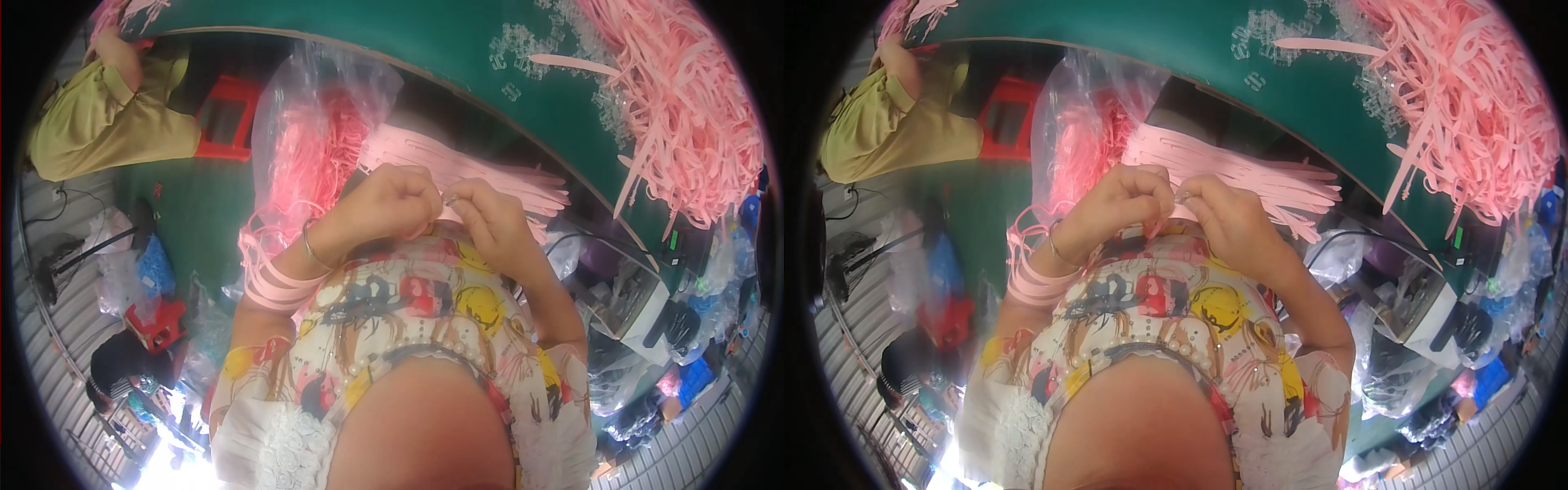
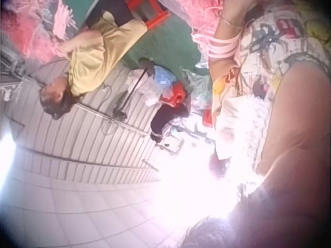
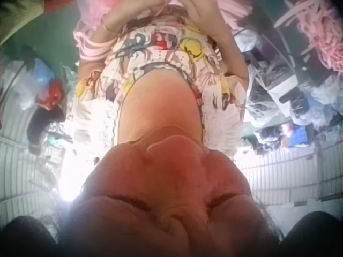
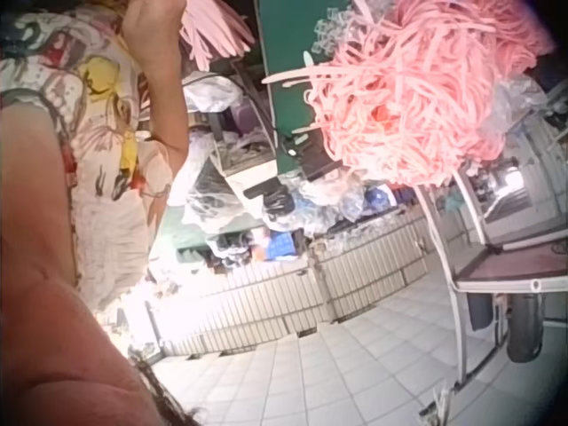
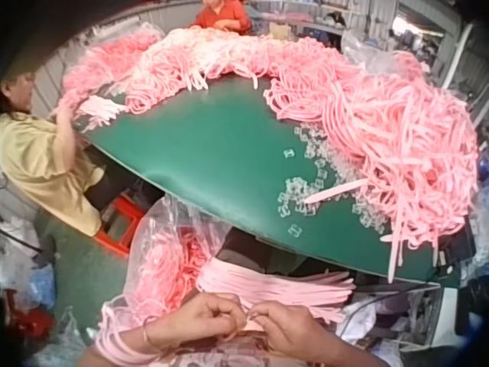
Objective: The person sits at a green table and repeatedly picks up pink elastic bands and small clear plastic clips. They insert the clips into the ends of the bands to form loops, then place the finished items into a pile on the table. The process is repetitive and involves handling materials from a plastic bag and a loose pile.
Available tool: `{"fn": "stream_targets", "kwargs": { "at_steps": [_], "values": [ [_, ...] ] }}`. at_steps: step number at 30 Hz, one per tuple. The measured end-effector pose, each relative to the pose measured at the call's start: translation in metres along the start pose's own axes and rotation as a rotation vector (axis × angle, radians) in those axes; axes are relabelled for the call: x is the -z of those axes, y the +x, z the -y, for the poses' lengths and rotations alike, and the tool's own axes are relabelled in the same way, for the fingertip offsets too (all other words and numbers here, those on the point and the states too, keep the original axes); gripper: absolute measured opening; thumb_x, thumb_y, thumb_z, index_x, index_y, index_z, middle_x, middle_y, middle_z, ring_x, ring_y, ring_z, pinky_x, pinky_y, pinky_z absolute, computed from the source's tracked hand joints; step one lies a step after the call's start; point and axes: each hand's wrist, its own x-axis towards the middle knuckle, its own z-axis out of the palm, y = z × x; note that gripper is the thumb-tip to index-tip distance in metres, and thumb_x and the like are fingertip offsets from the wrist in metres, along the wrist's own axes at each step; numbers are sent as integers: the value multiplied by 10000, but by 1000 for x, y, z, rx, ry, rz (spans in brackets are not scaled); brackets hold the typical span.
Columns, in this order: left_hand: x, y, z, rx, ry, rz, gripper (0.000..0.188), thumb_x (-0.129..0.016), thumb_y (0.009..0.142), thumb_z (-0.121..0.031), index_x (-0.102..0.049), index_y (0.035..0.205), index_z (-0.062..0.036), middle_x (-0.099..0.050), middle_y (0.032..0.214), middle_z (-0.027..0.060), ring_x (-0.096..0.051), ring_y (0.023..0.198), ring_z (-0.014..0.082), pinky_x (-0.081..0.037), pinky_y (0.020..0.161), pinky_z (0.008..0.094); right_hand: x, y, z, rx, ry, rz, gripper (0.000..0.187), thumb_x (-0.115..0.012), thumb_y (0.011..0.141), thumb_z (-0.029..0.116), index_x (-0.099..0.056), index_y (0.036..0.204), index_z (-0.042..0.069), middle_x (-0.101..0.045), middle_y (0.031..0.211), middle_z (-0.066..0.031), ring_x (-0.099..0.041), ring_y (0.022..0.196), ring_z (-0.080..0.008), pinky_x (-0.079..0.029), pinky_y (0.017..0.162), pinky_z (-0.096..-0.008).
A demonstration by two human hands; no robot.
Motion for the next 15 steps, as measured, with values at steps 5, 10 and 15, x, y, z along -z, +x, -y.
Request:
{"fn": "stream_targets", "kwargs": {
  "at_steps": [5,10,15],
  "values": [
    [0,2,1,12,5,7,104,-505,749,7,-598,707,29,-502,740,31,-536,615,104,-422,566,235,5,2,2,-1,-26,28,118,-548,861,43,-580,964,-7,-622,796,-178,-625,719,-344,-491,634,-377],
    [-1,-1,-5,-4,-12,22,99,-509,736,6,-600,707,32,-507,743,36,-527,607,107,-422,569,236,10,4,2,117,7,70,95,-555,856,42,-591,929,-8,-620,808,-179,-621,718,-345,-489,637,-373],
    [-2,3,-6,110,-9,11,89,-543,759,-23,-612,731,25,-511,727,35,-522,605,106,-429,569,240,15,2,-1,153,-62,145,118,-545,865,72,-596,937,-7,-618,832,-190,-613,751,-355,-486,666,-373]
  ]
}}
